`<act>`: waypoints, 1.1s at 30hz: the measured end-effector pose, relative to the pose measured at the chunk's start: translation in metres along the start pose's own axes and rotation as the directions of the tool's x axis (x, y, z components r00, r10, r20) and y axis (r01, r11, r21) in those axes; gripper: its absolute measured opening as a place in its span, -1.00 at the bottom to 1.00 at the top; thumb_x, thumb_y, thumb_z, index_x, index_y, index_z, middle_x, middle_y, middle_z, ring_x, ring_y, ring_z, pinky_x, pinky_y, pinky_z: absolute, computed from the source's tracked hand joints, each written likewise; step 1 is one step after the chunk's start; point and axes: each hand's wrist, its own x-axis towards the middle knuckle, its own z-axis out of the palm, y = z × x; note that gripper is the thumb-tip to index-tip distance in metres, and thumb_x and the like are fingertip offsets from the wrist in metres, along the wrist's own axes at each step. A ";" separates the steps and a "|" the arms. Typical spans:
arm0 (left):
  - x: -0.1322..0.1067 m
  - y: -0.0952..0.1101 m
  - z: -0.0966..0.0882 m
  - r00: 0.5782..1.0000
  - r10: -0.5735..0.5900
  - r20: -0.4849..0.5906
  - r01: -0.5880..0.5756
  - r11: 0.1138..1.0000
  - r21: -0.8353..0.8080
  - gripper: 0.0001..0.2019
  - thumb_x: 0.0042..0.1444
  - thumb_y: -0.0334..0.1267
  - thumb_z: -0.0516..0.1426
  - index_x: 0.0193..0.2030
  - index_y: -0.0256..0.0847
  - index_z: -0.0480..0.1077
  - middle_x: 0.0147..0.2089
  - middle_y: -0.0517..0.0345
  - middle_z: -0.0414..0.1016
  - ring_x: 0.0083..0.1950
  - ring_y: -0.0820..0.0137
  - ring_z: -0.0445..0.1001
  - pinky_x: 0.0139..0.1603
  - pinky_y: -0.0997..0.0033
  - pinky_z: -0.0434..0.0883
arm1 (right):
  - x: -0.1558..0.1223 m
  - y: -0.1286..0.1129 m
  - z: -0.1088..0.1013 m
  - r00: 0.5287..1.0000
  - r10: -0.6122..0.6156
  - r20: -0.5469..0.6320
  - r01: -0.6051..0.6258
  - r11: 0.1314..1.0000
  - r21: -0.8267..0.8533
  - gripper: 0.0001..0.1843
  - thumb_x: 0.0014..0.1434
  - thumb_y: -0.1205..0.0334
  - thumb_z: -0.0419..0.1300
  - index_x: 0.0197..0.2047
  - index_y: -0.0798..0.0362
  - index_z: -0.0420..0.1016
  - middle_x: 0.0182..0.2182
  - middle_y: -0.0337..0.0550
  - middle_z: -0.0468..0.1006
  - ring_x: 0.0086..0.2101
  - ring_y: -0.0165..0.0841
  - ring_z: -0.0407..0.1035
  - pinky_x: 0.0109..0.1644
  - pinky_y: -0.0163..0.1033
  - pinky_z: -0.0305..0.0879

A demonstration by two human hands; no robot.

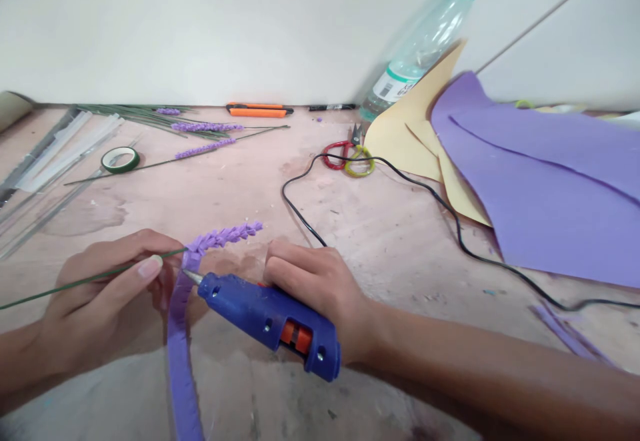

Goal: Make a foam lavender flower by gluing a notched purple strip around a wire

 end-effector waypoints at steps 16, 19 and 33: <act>0.000 0.005 0.005 0.998 -0.016 -0.064 0.014 1.000 -0.023 -0.76 0.41 -0.26 0.04 -0.09 -0.16 0.55 -0.45 0.26 0.48 -0.47 0.49 0.42 -0.43 0.49 0.36 | 0.001 -0.001 0.000 1.000 -0.009 0.023 0.011 0.998 -0.055 -0.49 0.45 -0.25 -0.18 -0.26 0.00 0.20 -0.47 -0.24 0.26 -0.51 -0.41 0.16 -0.47 -0.27 0.06; 0.000 0.002 0.005 0.999 -0.005 -0.050 0.004 1.000 -0.024 -0.77 0.42 -0.26 0.04 -0.07 -0.14 0.54 -0.44 0.27 0.48 -0.46 0.50 0.42 -0.42 0.50 0.36 | 0.002 -0.003 -0.001 1.000 -0.008 0.024 0.010 0.998 -0.067 -0.55 0.47 -0.17 -0.13 -0.27 0.00 0.20 -0.48 -0.25 0.25 -0.50 -0.41 0.16 -0.47 -0.28 0.05; 0.002 0.005 0.001 0.999 0.044 -0.014 -0.043 0.997 0.063 -0.78 0.42 -0.26 0.03 -0.06 -0.15 0.51 -0.44 0.26 0.50 -0.50 0.48 0.43 -0.47 0.47 0.32 | 0.001 -0.002 -0.001 0.999 0.016 0.041 -0.014 0.998 -0.057 -0.59 0.49 -0.09 -0.15 -0.29 -0.01 0.19 -0.49 -0.23 0.27 -0.51 -0.39 0.19 -0.47 -0.26 0.07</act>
